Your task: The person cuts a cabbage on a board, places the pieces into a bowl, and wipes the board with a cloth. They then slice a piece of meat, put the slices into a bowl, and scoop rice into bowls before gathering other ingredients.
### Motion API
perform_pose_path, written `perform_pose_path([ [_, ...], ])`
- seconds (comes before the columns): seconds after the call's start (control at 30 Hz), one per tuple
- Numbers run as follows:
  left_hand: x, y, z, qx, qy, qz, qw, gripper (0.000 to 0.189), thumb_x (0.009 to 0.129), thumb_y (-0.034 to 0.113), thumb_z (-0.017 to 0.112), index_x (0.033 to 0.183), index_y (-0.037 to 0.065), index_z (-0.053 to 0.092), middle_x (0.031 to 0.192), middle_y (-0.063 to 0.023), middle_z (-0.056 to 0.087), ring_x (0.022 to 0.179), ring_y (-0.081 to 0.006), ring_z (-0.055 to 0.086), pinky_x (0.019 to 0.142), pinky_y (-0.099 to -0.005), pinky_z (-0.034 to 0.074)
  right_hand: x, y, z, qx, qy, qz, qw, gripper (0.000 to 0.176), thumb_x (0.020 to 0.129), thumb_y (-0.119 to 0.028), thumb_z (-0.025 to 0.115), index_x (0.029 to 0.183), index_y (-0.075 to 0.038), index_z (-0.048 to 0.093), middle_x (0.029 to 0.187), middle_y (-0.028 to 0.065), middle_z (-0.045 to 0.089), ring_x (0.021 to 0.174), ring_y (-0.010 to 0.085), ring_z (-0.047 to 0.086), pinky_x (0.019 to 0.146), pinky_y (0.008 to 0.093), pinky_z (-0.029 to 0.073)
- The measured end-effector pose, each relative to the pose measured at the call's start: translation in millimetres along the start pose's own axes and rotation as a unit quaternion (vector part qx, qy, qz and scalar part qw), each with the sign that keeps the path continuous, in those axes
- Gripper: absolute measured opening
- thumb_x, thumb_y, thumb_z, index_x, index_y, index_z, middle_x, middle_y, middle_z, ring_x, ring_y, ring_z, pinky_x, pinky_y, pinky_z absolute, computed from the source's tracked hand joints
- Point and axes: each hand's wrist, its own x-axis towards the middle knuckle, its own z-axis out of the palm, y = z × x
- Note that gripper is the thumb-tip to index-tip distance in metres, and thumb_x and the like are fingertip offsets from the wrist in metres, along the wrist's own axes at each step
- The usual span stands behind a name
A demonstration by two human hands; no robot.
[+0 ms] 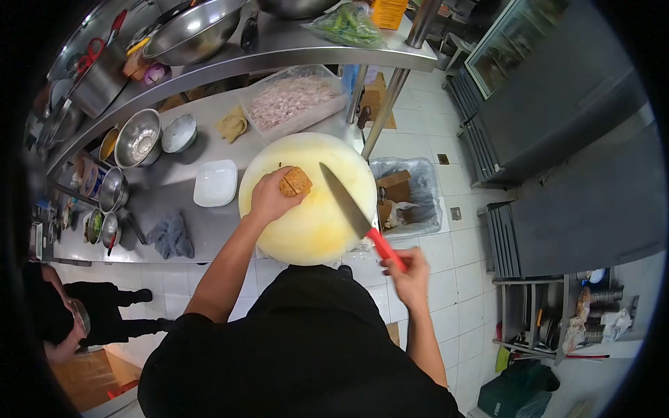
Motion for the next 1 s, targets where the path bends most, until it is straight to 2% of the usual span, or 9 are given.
perform_pose_path([
  [0.07,-1.7,0.9,2.5,-0.006,0.001,0.017,1.0,0.072,0.068,0.037,0.086,0.131,0.009,0.063,0.113,-0.0197,0.07,0.107,-0.0378,0.065,0.094,-0.0451,0.052,9.9,-1.0,18.0,-0.094,-0.126,0.081,0.984,0.03,0.086,0.004,0.064,0.113,0.002,0.049,0.088,0.0145,0.07,0.068,0.0193,0.071,0.053,0.0311,0.055],
  [0.2,-17.4,13.2,-0.9,-0.034,-0.048,0.037,0.998,0.071,0.069,0.037,0.085,0.13,0.009,0.064,0.116,-0.0197,0.069,0.106,-0.0381,0.064,0.094,-0.046,0.051,43.5,-44.6,43.8,-0.195,-0.24,0.186,0.933,0.049,0.086,-0.012,0.067,0.131,0.003,0.052,0.08,0.0146,0.071,0.063,0.0196,0.07,0.056,0.0349,0.055],
  [0.3,-19.9,12.1,-1.7,-0.072,-0.013,0.046,0.996,0.067,0.069,0.035,0.084,0.128,0.009,0.064,0.121,-0.0191,0.066,0.108,-0.0375,0.063,0.095,-0.0459,0.05,49.3,-62.6,45.3,-0.275,-0.181,0.065,0.942,0.044,0.087,-0.014,0.065,0.126,0.003,0.054,0.084,0.0238,0.071,0.069,0.0329,0.072,0.066,0.0442,0.056],
  [0.33,-19.2,11.5,-3.1,-0.083,0.008,0.053,0.995,0.065,0.069,0.034,0.084,0.126,0.01,0.064,0.122,-0.0187,0.065,0.108,-0.0371,0.062,0.095,-0.0457,0.05,46.2,-76.1,44.5,-0.368,-0.174,-0.01,0.913,0.041,0.091,-0.018,0.063,0.125,0.002,0.054,0.088,0.0306,0.069,0.08,0.0456,0.069,0.076,0.0523,0.053],
  [0.43,-17.2,10.3,-8.3,-0.054,0.032,0.082,0.995,0.053,0.073,0.028,0.081,0.119,0.007,0.063,0.119,-0.0172,0.063,0.108,-0.0369,0.06,0.094,-0.0437,0.048,28.3,-118.9,44.1,-0.437,-0.199,-0.08,0.874,0.035,0.095,-0.018,0.062,0.122,0.001,0.053,0.084,0.0278,0.069,0.078,0.0448,0.069,0.075,0.0519,0.053],
  [0.53,-15.2,7.0,-3.4,-0.083,0.045,0.1,0.99,0.04,0.075,0.021,0.076,0.109,0.006,0.062,0.109,-0.015,0.062,0.105,-0.0363,0.059,0.092,-0.0434,0.048,14.2,-157.1,48.1,-0.509,-0.257,-0.044,0.821,0.034,0.099,-0.021,0.058,0.124,0.0,0.049,0.086,0.0291,0.069,0.082,0.0499,0.066,0.078,0.0561,0.051],
  [0.73,-17.0,7.1,2.4,-0.085,0.042,0.11,0.989,0.035,0.074,0.014,0.073,0.105,0.006,0.061,0.107,-0.0115,0.062,0.101,-0.0345,0.06,0.089,-0.0429,0.049,0.1,-197.0,54.7,-0.609,-0.304,-0.019,0.732,0.029,0.101,-0.019,0.052,0.117,0.004,0.049,0.085,0.0274,0.07,0.082,0.0456,0.07,0.076,0.0552,0.053],
  [0.93,-16.2,7.2,3.6,-0.098,0.045,0.113,0.988,0.034,0.072,0.013,0.073,0.102,0.007,0.061,0.104,-0.011,0.063,0.1,-0.0345,0.06,0.088,-0.0432,0.049,6.3,-218.4,62.1,-0.637,-0.319,-0.01,0.702,0.029,0.099,-0.017,0.053,0.115,0.006,0.051,0.085,0.0283,0.07,0.084,0.0453,0.07,0.079,0.0538,0.054],
  [1.0,-16.8,7.1,3.9,-0.087,0.056,0.13,0.986,0.034,0.071,0.013,0.074,0.101,0.007,0.061,0.102,-0.0111,0.063,0.099,-0.0345,0.06,0.088,-0.0435,0.048,23.4,-201.2,74.6,-0.609,-0.317,-0.032,0.727,0.029,0.097,-0.016,0.053,0.115,0.007,0.051,0.088,0.029,0.07,0.086,0.0452,0.07,0.081,0.0533,0.054],
])
